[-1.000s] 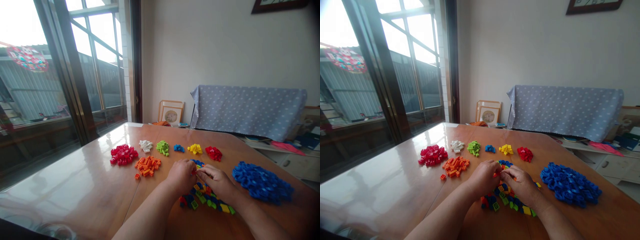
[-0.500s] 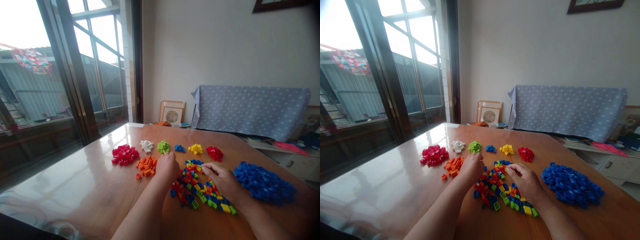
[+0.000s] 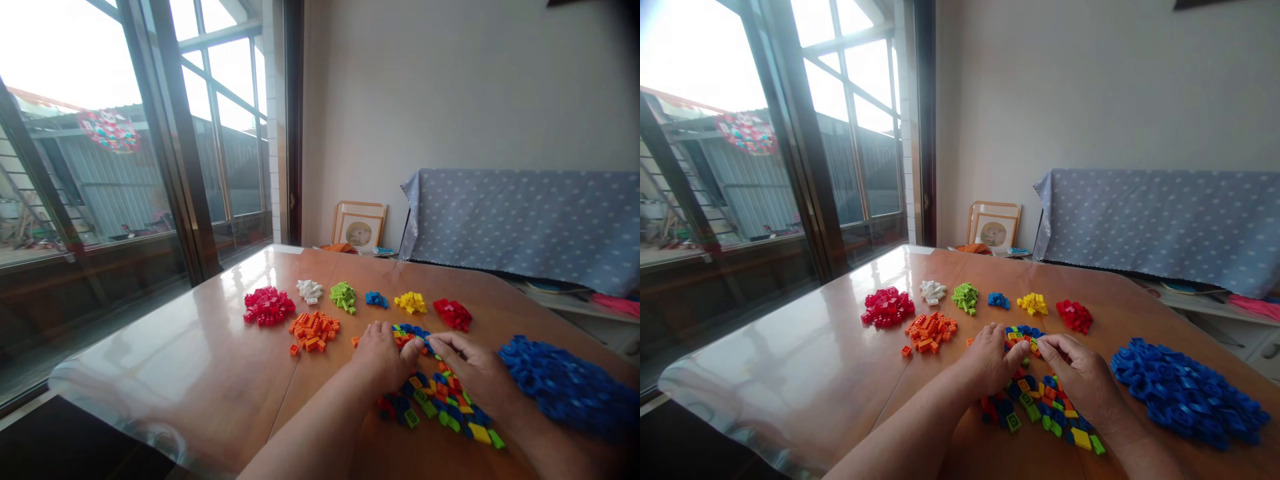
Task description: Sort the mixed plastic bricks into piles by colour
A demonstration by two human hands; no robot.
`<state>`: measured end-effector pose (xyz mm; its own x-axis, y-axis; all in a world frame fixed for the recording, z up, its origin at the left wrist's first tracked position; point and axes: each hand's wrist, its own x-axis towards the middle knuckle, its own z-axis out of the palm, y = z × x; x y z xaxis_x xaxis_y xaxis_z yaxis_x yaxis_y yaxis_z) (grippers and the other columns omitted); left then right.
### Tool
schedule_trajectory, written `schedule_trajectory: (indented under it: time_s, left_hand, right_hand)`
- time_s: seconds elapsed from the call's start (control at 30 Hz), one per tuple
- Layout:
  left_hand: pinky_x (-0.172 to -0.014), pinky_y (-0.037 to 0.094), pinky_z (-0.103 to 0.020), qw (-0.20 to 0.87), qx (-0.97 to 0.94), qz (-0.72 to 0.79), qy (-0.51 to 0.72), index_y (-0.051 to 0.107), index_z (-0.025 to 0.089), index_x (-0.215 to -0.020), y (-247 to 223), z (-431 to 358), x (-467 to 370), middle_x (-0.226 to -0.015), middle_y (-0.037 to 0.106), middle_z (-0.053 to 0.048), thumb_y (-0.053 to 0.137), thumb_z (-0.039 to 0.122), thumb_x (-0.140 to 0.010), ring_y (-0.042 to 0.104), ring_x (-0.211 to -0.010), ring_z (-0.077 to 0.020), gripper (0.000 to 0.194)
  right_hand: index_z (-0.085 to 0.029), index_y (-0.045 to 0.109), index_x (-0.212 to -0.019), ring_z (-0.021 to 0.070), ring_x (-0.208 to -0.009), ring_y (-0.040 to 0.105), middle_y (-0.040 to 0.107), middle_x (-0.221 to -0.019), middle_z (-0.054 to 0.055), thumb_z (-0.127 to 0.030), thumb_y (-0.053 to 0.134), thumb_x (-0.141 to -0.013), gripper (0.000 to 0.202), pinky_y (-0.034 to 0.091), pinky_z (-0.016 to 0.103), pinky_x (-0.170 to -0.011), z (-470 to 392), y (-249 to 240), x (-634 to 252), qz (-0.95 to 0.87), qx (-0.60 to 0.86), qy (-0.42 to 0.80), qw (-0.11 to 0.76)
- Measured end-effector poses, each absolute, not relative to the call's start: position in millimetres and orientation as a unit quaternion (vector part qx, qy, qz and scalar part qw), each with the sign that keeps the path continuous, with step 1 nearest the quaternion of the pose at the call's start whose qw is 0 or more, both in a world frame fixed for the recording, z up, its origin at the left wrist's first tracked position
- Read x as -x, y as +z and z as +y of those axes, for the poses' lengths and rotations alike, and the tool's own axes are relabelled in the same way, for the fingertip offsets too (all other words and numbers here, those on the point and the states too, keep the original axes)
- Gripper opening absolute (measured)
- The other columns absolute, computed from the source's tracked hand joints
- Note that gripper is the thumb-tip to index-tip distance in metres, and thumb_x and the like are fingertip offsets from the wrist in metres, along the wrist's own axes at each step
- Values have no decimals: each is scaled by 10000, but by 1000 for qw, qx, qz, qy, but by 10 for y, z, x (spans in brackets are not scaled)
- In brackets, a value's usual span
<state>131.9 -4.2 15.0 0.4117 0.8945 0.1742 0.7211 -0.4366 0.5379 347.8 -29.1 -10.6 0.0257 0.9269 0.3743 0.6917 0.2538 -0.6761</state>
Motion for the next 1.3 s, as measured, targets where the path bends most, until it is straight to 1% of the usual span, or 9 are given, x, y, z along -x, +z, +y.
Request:
schedule_trajectory:
  time_s: [0.13,0.4,0.67,0.8,0.9,0.97,1.1,1.2,1.3]
  left_hand:
    - [-1058,404,-387,207,-818,486,226,529,150,-1297,114,-31,-1339,-1364,527,-185,167,789,-874,483,-1273,-323,848]
    - [-990,450,-378,210,-807,517,195,590,157,-1218,227,-26,-1261,-1294,575,-188,158,773,-878,545,-1197,-318,826]
    - [-1152,284,-473,204,-780,566,170,426,125,-1444,204,77,-1193,-1570,317,-200,154,844,-820,296,-1436,-378,990]
    - [-1150,281,-501,195,-776,577,163,456,137,-1421,192,113,-1175,-1575,313,-191,155,844,-820,297,-1430,-392,976]
    - [-1138,294,-513,184,-781,577,155,502,157,-1373,187,112,-1177,-1563,340,-176,186,811,-845,313,-1418,-391,898]
    - [-1113,331,-494,170,-787,572,158,559,168,-1302,190,112,-1177,-1508,422,-174,228,745,-885,379,-1377,-375,785]
    - [-973,452,-408,152,-794,564,170,635,181,-1144,221,140,-1144,-1248,623,-168,324,467,-954,581,-1152,-306,463]
    - [-890,481,-357,162,-784,574,172,645,220,-1119,264,168,-1092,-1187,665,-131,413,297,-906,612,-1092,-277,324]
    - [-831,487,-339,187,-774,584,155,675,270,-1064,308,182,-1039,-1111,708,-88,513,251,-828,641,-1022,-268,287]
  right_hand:
    - [-250,706,-982,245,-975,679,749,-1030,26,-544,551,-894,344,526,295,-880,-272,-117,-3490,-681,597,139,402]
    - [-240,712,-971,241,-956,691,759,-977,21,-539,535,-895,356,543,270,-828,-307,-84,-3460,-686,599,128,393]
    - [-241,715,-981,240,-970,688,761,-984,14,-550,528,-893,372,537,259,-821,-322,-81,-3459,-686,606,122,384]
    - [-247,714,-1001,238,-988,683,758,-1016,9,-553,528,-895,374,529,260,-838,-317,-98,-3472,-682,607,131,386]
    - [-250,710,-997,236,-995,680,755,-1020,7,-550,529,-898,365,523,270,-864,-307,-109,-3486,-679,608,135,389]
    - [-246,709,-975,241,-982,683,754,-996,10,-553,537,-892,362,526,278,-862,-304,-108,-3489,-680,605,132,392]
    - [-238,713,-952,250,-941,686,754,-948,20,-549,542,-885,361,539,290,-828,-321,-78,-3463,-685,598,123,396]
    - [-227,718,-930,255,-902,687,755,-914,33,-545,533,-885,370,543,299,-806,-339,-42,-3427,-687,591,117,407]
    - [-222,714,-921,252,-907,680,750,-906,37,-536,531,-893,365,536,297,-802,-351,-10,-3398,-686,589,119,410]
